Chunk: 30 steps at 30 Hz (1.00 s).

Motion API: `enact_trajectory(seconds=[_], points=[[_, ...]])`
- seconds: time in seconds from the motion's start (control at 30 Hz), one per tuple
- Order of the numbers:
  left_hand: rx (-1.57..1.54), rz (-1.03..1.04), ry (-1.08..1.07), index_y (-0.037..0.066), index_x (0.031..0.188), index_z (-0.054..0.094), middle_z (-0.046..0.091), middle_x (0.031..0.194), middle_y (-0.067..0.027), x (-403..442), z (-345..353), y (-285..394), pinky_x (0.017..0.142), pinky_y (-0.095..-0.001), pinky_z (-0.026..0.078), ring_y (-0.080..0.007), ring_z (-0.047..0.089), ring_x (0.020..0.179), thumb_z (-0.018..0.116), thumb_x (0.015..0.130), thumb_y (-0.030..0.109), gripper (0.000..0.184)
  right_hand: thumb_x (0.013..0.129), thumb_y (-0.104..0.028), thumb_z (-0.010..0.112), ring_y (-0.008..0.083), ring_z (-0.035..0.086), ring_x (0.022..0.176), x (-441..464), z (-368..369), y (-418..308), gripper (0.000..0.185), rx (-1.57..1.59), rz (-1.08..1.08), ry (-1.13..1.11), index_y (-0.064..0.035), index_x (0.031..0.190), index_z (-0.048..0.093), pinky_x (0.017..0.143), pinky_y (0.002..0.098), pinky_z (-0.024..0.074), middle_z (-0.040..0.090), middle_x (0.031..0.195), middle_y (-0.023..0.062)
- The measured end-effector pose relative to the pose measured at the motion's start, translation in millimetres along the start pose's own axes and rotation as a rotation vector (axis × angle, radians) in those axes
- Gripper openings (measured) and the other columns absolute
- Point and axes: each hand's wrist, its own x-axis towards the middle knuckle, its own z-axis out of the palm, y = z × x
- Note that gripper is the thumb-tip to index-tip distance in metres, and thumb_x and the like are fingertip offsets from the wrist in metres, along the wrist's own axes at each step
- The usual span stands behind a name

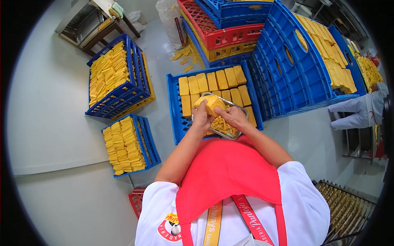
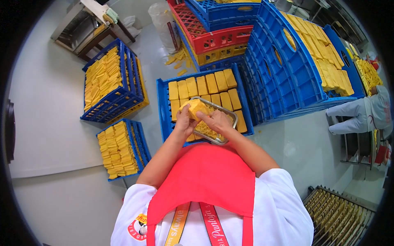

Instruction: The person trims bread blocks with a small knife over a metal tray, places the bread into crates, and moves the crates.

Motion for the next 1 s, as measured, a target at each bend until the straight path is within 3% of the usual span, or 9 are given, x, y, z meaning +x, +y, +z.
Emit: enact_trajectory(seconds=[0.03, 0.07, 0.13, 0.27, 0.5, 0.57, 0.7, 0.9, 1.0], points=[[-0.019, 0.039, 0.042, 0.012, 0.143, 0.010, 0.045, 0.129, -0.0168, -6.1, 2.9, 1.6, 0.079, -0.0484, 0.057, -0.0293, 0.060, 0.106, 0.066, 0.088, 0.020, 0.079, 0.081, -0.071, 0.055, 0.0237, 0.065, 0.061, -0.8, -0.9, -0.3, 0.071, 0.001, -0.001, 0.000, -0.0021, 0.076, 0.069, 0.057, 0.0381, 0.0471, 0.062, 0.060, 0.0133], [-0.018, 0.040, 0.042, 0.012, 0.143, 0.010, 0.045, 0.129, -0.0168, -13.4, 4.4, 4.0, 0.079, -0.0484, 0.057, -0.0293, 0.060, 0.106, 0.066, 0.088, 0.020, 0.079, 0.081, -0.071, 0.056, 0.0217, 0.064, 0.062, -2.0, -3.2, -0.7, 0.071, 0.161, 0.112, -0.059, -0.0015, 0.076, 0.069, 0.057, 0.0371, 0.0470, 0.063, 0.062, 0.0133], [0.135, 0.193, -0.035, 0.011, 0.144, 0.015, 0.042, 0.130, -0.0163, -30.5, 7.8, 12.6, 0.084, -0.0434, 0.055, -0.0280, 0.059, 0.106, 0.068, 0.082, 0.009, 0.082, 0.081, -0.071, 0.056, 0.0197, 0.064, 0.062, 0.9, -7.2, 8.2, 0.071, 0.320, 0.223, -0.118, -0.0009, 0.076, 0.069, 0.057, 0.0361, 0.0468, 0.063, 0.064, 0.0133], [0.495, 0.382, -0.137, 0.005, 0.137, 0.033, 0.048, 0.124, -0.0128, -11.8, -23.7, 14.6, 0.084, -0.0326, 0.053, -0.0244, 0.060, 0.104, 0.065, 0.068, -0.007, 0.077, 0.086, -0.063, 0.055, 0.0200, 0.063, 0.064, 8.1, -17.5, 31.8, 0.065, 0.069, -0.005, 0.105, 0.0006, 0.078, 0.068, 0.059, 0.0356, 0.0473, 0.064, 0.069, 0.0131], [0.623, 0.296, -0.251, 0.002, 0.129, 0.044, 0.051, 0.119, -0.0113, -26.9, -19.7, 11.6, 0.089, -0.0342, 0.051, -0.0246, 0.059, 0.107, 0.067, 0.065, -0.007, 0.069, 0.091, -0.058, 0.050, 0.0243, 0.064, 0.070, 7.3, -22.8, 13.8, 0.064, 0.103, -0.173, 0.232, 0.0031, 0.085, 0.069, 0.065, 0.0362, 0.0470, 0.065, 0.071, 0.0120], [1.086, 0.893, -0.257, 0.004, 0.127, 0.046, 0.051, 0.118, -0.0136, -8.7, -35.9, -2.8, 0.095, -0.0363, 0.046, -0.0319, 0.054, 0.111, 0.069, 0.063, -0.008, 0.069, 0.091, -0.058, 0.050, 0.0258, 0.064, 0.071, 12.4, -27.2, 11.6, 0.064, 0.109, -0.186, 0.205, 0.0031, 0.084, 0.068, 0.065, 0.0372, 0.0470, 0.065, 0.071, 0.0125], [1.183, 1.001, -0.274, 0.007, 0.122, 0.050, 0.050, 0.116, -0.0158, -29.8, -21.6, 9.3, 0.096, -0.0379, 0.043, -0.0374, 0.051, 0.111, 0.071, 0.063, -0.009, 0.065, 0.076, -0.070, 0.059, 0.0379, 0.066, 0.090, -3.2, -44.6, -9.0, 0.072, -0.072, -0.163, 0.056, -0.0005, 0.092, 0.067, 0.077, 0.0438, 0.0494, 0.067, 0.085, 0.0223], [0.967, 0.680, -0.358, 0.005, 0.127, 0.047, 0.054, 0.118, -0.0105, -27.6, -26.6, 5.0, 0.099, -0.0333, 0.044, -0.0264, 0.054, 0.116, 0.071, 0.067, -0.013, 0.067, 0.048, -0.084, 0.071, 0.0365, 0.066, 0.090, -12.2, -38.2, -7.1, 0.098, -0.228, -0.339, 0.050, -0.0032, 0.103, 0.063, 0.079, 0.0436, 0.0499, 0.067, 0.089, 0.0176], [0.793, 0.482, -0.401, 0.005, 0.134, 0.042, 0.055, 0.125, -0.0079, -35.0, -20.1, 5.5, 0.102, -0.0311, 0.044, -0.0210, 0.054, 0.119, 0.069, 0.067, -0.017, 0.075, 0.047, -0.084, 0.070, 0.0367, 0.065, 0.090, -13.3, -33.1, -6.8, 0.100, -0.157, -0.361, 0.070, -0.0033, 0.105, 0.064, 0.080, 0.0435, 0.0501, 0.067, 0.089, 0.0182]])
